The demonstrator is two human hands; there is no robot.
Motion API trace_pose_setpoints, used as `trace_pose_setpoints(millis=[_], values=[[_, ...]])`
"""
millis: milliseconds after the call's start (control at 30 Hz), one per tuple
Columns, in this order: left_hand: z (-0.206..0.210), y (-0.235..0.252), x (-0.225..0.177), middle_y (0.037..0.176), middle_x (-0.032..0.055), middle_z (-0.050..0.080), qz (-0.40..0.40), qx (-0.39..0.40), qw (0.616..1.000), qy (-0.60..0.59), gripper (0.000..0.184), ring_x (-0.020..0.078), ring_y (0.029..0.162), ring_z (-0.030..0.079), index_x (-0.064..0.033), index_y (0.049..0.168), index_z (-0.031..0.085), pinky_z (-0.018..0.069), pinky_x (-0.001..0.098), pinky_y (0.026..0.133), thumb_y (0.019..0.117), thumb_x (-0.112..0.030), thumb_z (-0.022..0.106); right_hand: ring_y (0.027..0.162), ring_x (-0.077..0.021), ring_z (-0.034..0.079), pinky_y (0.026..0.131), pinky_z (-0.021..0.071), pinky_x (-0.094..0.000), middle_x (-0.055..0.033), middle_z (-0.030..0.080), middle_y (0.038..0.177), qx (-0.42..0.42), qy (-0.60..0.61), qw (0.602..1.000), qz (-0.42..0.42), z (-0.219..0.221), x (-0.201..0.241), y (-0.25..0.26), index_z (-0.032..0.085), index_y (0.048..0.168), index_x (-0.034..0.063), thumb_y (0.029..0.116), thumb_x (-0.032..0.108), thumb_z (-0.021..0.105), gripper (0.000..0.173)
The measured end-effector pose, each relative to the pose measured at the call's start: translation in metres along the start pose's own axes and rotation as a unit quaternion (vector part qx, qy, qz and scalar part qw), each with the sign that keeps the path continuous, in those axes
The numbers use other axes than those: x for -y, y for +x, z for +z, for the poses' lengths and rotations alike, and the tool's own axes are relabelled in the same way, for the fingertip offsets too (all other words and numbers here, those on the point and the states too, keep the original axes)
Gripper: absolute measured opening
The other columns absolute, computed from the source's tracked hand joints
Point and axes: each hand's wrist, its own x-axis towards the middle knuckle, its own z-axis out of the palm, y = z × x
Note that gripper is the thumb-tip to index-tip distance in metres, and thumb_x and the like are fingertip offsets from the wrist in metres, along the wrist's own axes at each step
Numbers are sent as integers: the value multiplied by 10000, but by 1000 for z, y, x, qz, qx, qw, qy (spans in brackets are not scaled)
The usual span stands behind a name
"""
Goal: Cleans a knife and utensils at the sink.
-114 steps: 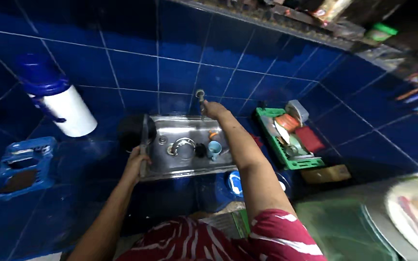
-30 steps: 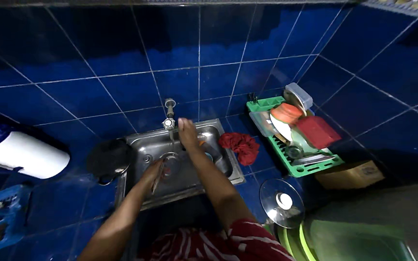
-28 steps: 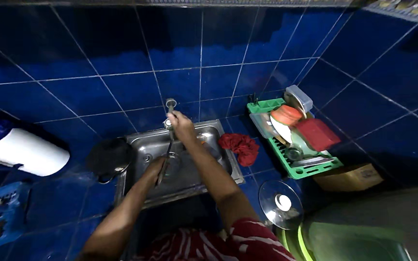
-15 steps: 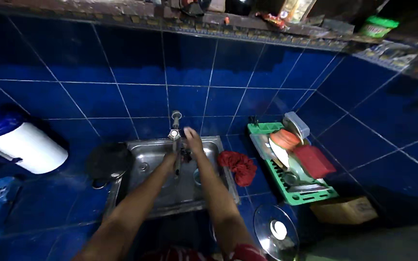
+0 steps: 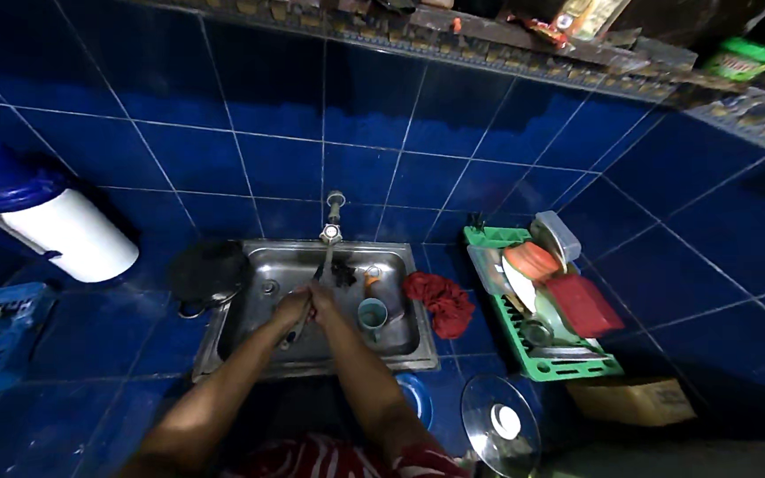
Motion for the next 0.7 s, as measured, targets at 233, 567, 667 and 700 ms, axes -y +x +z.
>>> trace_pose_setpoints(millis=[233, 567, 667, 700], values=[[4, -13, -7, 973, 132, 672, -1, 3, 1000, 12, 434, 200, 738, 643, -76, 1354, 595, 566, 405, 709, 1117, -375, 389, 730, -205, 588, 652, 512, -387, -143, 643, 934, -15, -13, 1000, -19, 1, -3, -7, 642, 1190, -8, 1118, 402, 410, 477], [30, 31, -34, 1272, 256, 620, 91, -51, 993, -46, 465, 343, 1192, 597, 38, 1288, 614, 470, 524, 1034, 1112, -338, 403, 1111, -300, 624, 976, 514, -473, -245, 636, 1257, -67, 33, 988, -138, -9, 14, -27, 577, 1341, -56, 1130, 263, 398, 422], [39, 52, -44, 1307, 279, 601, 120, -72, 989, -44, 462, 374, 1231, 582, 56, 1333, 575, 449, 533, 1071, 1094, -324, 464, 1117, -311, 624, 977, 511, -493, -242, 631, 1269, -110, 95, 974, -173, -12, 22, -18, 537, 1376, -36, 1117, 244, 444, 393], [41, 56, -44, 1306, 263, 604, 121, -61, 990, -38, 480, 359, 1219, 591, 37, 1366, 548, 464, 525, 1059, 1090, -348, 468, 1091, -310, 629, 956, 522, -496, -238, 633, 1255, -127, 117, 969, -176, -15, 25, -10, 529, 1383, -27, 1105, 216, 474, 373]])
